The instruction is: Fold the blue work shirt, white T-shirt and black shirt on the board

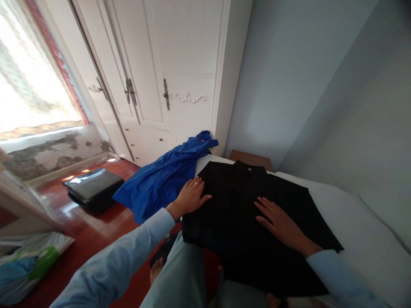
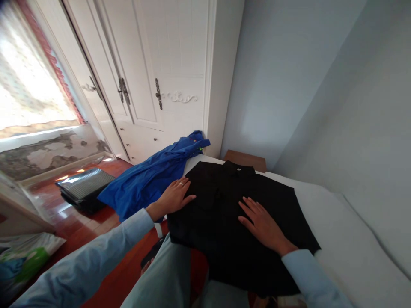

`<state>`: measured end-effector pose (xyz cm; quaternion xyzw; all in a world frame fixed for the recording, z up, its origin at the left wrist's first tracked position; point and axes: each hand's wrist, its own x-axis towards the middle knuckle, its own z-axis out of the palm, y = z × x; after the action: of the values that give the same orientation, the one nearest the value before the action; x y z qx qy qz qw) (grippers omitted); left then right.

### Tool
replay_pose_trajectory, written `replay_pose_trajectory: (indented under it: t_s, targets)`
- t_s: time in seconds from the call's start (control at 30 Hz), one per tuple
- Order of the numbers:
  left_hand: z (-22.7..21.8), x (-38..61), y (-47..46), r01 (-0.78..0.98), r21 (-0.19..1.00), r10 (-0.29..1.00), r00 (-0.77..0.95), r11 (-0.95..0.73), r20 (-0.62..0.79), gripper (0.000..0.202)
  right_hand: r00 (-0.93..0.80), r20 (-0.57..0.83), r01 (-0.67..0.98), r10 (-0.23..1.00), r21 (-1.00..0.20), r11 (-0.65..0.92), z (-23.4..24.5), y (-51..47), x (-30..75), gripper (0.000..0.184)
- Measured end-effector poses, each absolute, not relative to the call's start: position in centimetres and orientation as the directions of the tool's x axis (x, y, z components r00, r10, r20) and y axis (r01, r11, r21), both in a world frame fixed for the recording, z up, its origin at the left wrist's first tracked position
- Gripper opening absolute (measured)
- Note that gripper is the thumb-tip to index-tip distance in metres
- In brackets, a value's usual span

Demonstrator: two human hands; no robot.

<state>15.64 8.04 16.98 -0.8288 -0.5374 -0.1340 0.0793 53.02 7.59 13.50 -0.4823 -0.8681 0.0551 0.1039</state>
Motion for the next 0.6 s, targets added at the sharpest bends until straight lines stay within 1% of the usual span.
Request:
replay_pose_trajectory:
  t_s: [0.1, 0.2, 0.27, 0.33, 0.4, 0.43, 0.5, 0.6]
  targets:
    - [15.3, 14.5, 7.4, 0.919, 0.005, 0.893, 0.382, -0.395, 0.238, 0.072, -0.512, 0.094, 0.833, 0.854, -0.187, 0.52, 13.8, 7.5, 52.9, 0.071]
    - [15.3, 14.5, 7.0, 0.916, -0.005, 0.887, 0.389, -0.4, 0.248, 0.075, -0.502, 0.074, 0.841, 0.861, -0.189, 0.507, 13.9, 7.5, 52.9, 0.072]
    - [16.5, 15.0, 7.1, 0.906, -0.017, 0.866, 0.41, -0.424, 0.287, 0.077, -0.499, 0.052, 0.843, 0.865, -0.201, 0.499, 14.2, 7.5, 53.0, 0.072]
    - [18.1, 15.9, 7.7, 0.883, -0.023, 0.819, 0.443, -0.468, 0.365, 0.075, -0.498, 0.022, 0.844, 0.867, -0.218, 0.49, 14.9, 7.7, 53.0, 0.072]
    - [19.3, 16.9, 8.5, 0.852, -0.006, 0.765, 0.474, -0.524, 0.436, 0.072, -0.492, -0.009, 0.848, 0.87, -0.23, 0.477, 16.0, 7.9, 52.6, 0.071]
    - [19.5, 17.4, 9.0, 0.833, 0.009, 0.749, 0.492, -0.553, 0.443, 0.072, -0.482, -0.012, 0.854, 0.876, -0.23, 0.466, 16.7, 8.1, 52.2, 0.068]
    - [19.1, 18.1, 9.9, 0.811, 0.052, 0.754, 0.516, -0.583, 0.406, 0.071, -0.451, 0.031, 0.867, 0.892, -0.224, 0.446, 18.3, 8.7, 50.7, 0.058]
    - [17.0, 18.6, 10.8, 0.815, 0.124, 0.797, 0.504, -0.566, 0.332, 0.074, -0.434, 0.192, 0.849, 0.881, -0.241, 0.47, 20.4, 10.2, 47.2, 0.045]
